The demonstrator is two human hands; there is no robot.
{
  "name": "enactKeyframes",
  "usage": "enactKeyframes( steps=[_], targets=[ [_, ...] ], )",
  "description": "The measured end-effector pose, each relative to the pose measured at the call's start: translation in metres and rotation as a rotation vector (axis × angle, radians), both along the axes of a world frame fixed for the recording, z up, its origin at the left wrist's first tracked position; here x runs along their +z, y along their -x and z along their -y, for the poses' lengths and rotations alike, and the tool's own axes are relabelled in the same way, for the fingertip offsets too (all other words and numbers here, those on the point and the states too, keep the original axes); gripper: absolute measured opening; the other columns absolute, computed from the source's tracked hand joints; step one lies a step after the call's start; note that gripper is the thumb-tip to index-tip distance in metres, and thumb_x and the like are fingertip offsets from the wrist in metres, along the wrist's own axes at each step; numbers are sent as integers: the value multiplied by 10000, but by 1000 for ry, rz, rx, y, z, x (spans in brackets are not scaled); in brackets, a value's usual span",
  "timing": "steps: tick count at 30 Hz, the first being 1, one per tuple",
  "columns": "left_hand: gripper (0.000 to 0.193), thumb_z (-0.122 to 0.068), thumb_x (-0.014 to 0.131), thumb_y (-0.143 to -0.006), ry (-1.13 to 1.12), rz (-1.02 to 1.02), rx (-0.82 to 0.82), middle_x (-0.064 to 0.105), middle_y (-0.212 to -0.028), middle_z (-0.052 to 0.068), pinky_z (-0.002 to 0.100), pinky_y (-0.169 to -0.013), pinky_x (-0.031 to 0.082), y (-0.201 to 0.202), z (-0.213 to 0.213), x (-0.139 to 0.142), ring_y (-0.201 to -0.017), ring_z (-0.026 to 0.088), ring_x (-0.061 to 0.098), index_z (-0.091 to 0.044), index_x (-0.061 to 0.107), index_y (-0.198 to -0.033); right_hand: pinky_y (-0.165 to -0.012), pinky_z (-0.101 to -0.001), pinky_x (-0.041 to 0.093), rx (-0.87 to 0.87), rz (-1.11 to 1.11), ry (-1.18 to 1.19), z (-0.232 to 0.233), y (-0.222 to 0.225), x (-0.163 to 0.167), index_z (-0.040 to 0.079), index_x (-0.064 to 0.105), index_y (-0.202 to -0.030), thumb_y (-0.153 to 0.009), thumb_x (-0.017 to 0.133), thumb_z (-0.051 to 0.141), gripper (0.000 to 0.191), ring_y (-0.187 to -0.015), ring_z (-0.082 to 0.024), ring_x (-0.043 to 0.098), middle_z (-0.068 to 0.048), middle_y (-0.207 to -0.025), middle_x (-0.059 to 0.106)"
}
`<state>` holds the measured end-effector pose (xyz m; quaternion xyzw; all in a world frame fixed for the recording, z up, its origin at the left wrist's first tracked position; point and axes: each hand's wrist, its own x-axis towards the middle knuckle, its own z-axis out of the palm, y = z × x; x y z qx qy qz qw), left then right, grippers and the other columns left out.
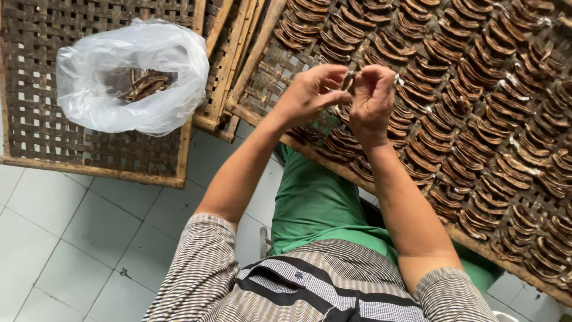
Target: The person sits on the floor among woven bamboo drying trays filled with dried pods and sorts through them by hand, picking up individual pods, inspecting them, and placing selected ones into a plastic bag beside the trays. They work across several trays, moving handfuls aside to reach pods underneath.
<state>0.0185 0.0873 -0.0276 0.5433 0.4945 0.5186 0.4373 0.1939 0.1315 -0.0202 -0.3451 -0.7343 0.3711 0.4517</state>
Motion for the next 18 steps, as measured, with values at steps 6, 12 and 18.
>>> enactKeyframes(
  steps=[6,12,18],
  targets=[
    [190,-104,658,-1048,71,493,50,746,-1004,36,257,-791,584,-26,20,12,-886,86,679,11,703,-1193,-866,-257,541,91,-2,90,16,-1,53,-6,571,-1295,-1116,641,91,215,-974,-120,606,-74,-1098,599],
    [177,-94,637,-1084,43,370,44,743,-1014,60,255,-793,572,-21,45,36,-886,98,677,23,726,-1183,-858,-250,548,155,-55,125,22,-13,58,5,605,-1206,-1118,590,14,89,-957,-117,624,-77,-1092,623],
    [115,-94,525,-1120,-92,327,285,719,-958,29,290,-805,647,24,77,66,-895,132,740,-51,631,-1136,-793,-229,566,27,59,37,-3,-49,62,66,523,-1150,-1160,530,43,26,-908,-109,624,-37,-1026,618]
  ],
)
